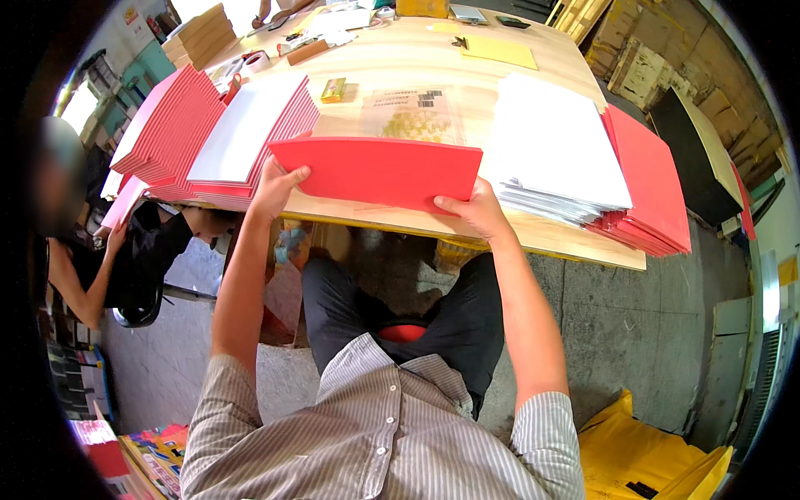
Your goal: The person inserts white paper sheets into clear plastic sleeves and then places them into red paper envelopes. The person handles the items one at a time, repeating the process of inserting and enclosing the papers throughout the clip.
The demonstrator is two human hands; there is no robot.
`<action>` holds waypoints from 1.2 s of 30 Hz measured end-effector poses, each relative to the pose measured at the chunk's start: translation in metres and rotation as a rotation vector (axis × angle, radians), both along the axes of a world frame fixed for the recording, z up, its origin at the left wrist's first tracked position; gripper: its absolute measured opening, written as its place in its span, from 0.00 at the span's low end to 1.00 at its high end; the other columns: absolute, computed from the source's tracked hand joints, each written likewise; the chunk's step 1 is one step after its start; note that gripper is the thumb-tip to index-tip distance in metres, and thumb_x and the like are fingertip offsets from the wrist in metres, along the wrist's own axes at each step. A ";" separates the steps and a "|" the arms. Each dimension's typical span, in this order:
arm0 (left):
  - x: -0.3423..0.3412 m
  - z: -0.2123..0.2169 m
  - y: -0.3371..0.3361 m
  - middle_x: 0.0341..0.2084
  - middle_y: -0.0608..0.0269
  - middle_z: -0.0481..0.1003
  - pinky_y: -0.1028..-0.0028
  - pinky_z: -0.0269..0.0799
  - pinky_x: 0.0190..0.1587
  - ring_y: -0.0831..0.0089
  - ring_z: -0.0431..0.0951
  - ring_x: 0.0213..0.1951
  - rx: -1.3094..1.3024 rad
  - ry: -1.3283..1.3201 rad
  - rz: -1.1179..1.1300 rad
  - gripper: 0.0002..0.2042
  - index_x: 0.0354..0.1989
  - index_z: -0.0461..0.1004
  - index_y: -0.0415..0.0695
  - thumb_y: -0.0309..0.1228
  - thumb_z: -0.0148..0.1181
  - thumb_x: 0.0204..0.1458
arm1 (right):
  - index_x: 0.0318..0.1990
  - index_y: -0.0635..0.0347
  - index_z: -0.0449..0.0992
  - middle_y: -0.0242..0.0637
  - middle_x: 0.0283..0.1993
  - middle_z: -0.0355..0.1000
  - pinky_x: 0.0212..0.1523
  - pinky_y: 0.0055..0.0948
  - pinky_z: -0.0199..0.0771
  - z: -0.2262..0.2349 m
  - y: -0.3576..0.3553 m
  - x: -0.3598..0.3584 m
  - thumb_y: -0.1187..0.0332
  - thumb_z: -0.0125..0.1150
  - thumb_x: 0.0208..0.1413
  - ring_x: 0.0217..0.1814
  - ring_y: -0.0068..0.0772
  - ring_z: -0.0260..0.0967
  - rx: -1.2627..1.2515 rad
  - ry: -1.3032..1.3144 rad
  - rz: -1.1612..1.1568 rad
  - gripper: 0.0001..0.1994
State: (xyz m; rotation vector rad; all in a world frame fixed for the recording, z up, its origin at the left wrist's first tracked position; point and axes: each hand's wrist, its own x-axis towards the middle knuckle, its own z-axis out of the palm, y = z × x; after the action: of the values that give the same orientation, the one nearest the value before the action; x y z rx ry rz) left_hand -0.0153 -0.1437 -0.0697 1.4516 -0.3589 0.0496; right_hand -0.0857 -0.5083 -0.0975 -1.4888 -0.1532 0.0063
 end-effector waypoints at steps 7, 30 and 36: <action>0.003 -0.038 0.014 0.38 0.63 0.81 0.72 0.78 0.47 0.76 0.80 0.41 0.079 0.136 -0.083 0.13 0.46 0.79 0.39 0.22 0.70 0.52 | 0.50 0.64 0.80 0.36 0.45 0.81 0.51 0.29 0.74 0.001 0.000 0.004 0.66 0.75 0.52 0.48 0.27 0.75 -0.243 0.014 0.103 0.19; -0.012 -0.015 -0.003 0.40 0.66 0.81 0.72 0.76 0.48 0.76 0.79 0.43 0.226 -0.091 0.020 0.15 0.48 0.78 0.38 0.20 0.69 0.51 | 0.52 0.64 0.77 0.37 0.48 0.79 0.53 0.31 0.73 0.019 0.001 -0.024 0.65 0.70 0.57 0.51 0.28 0.74 -0.292 -0.074 -0.039 0.19; -0.091 0.004 0.002 0.38 0.67 0.80 0.70 0.75 0.49 0.76 0.78 0.43 0.176 0.082 -0.204 0.17 0.44 0.78 0.36 0.19 0.74 0.44 | 0.54 0.65 0.74 0.35 0.52 0.75 0.55 0.32 0.71 -0.013 0.012 -0.148 0.72 0.64 0.59 0.54 0.28 0.71 -0.086 -0.107 0.041 0.16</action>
State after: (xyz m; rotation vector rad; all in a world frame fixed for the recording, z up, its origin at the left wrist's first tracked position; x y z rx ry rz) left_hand -0.1061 -0.1413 -0.0656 1.5783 -0.4513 -0.2103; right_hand -0.2337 -0.4963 -0.1105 -1.5721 -0.2731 -0.0344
